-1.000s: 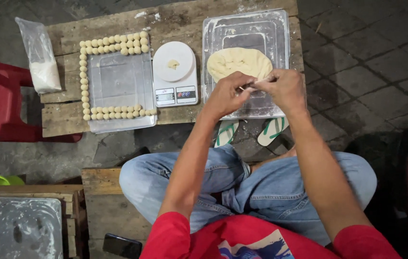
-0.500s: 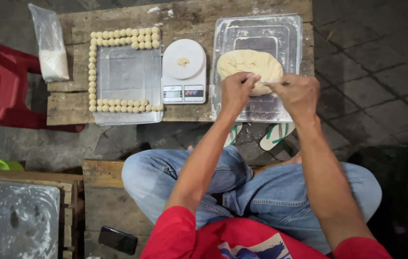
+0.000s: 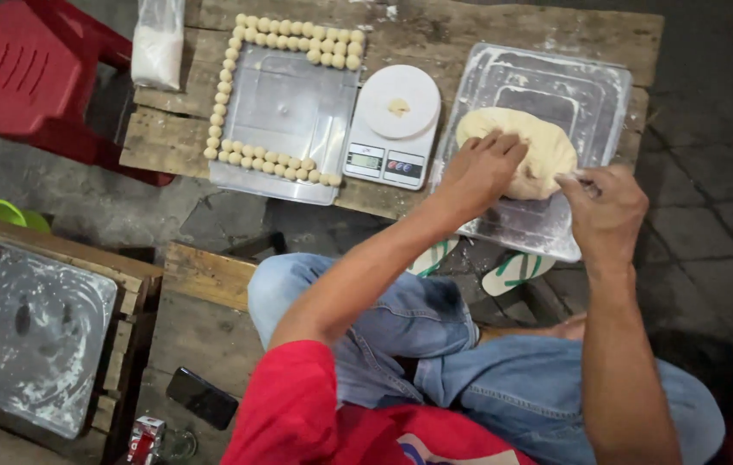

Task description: Pinching off small pieces of dough and rolling them into uniform balls before placing them in a tray.

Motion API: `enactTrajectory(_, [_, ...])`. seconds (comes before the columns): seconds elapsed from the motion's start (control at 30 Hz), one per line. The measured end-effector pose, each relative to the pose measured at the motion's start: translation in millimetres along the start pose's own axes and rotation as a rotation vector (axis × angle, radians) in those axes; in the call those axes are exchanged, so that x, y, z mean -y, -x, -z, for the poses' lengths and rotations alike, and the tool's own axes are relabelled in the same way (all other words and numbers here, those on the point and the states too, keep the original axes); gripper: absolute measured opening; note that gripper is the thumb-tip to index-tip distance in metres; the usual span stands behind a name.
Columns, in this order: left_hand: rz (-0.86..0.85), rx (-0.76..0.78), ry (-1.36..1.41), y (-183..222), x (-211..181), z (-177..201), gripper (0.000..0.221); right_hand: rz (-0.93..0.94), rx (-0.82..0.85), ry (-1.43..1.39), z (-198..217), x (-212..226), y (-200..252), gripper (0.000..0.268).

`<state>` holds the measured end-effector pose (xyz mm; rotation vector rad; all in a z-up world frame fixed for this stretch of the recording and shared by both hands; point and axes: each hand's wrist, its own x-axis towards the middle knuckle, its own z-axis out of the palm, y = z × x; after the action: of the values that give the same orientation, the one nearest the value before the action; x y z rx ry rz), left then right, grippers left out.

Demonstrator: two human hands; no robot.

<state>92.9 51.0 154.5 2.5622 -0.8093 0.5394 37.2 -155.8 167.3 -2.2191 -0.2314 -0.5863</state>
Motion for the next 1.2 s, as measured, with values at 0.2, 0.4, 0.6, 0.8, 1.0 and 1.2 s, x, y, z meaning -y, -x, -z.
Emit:
enactTrajectory(0.2, [0.211,-0.214,0.551,4,66,105,0.007,0.018,0.054,0.046,-11,-12,7,0.015])
enactTrajectory(0.4, [0.361,-0.691,0.083,43,303,142,0.021,-0.112,0.069,0.088,-26,-10,1,0.024])
enactTrajectory(0.6, [0.665,-0.76,-0.391,84,500,186,0.029,-0.042,0.085,0.184,-47,3,-14,0.023])
enactTrajectory(0.8, [0.872,-0.588,-0.719,92,583,196,0.045,-0.052,0.141,0.309,-59,-16,-7,0.024])
enactTrajectory(1.0, [0.985,-0.442,-0.669,112,623,194,0.016,-0.161,0.159,0.317,-62,-6,-10,0.022])
enactTrajectory(1.2, [0.967,-0.578,-0.485,128,608,210,0.011,-0.167,0.165,0.284,-63,-16,-8,0.022])
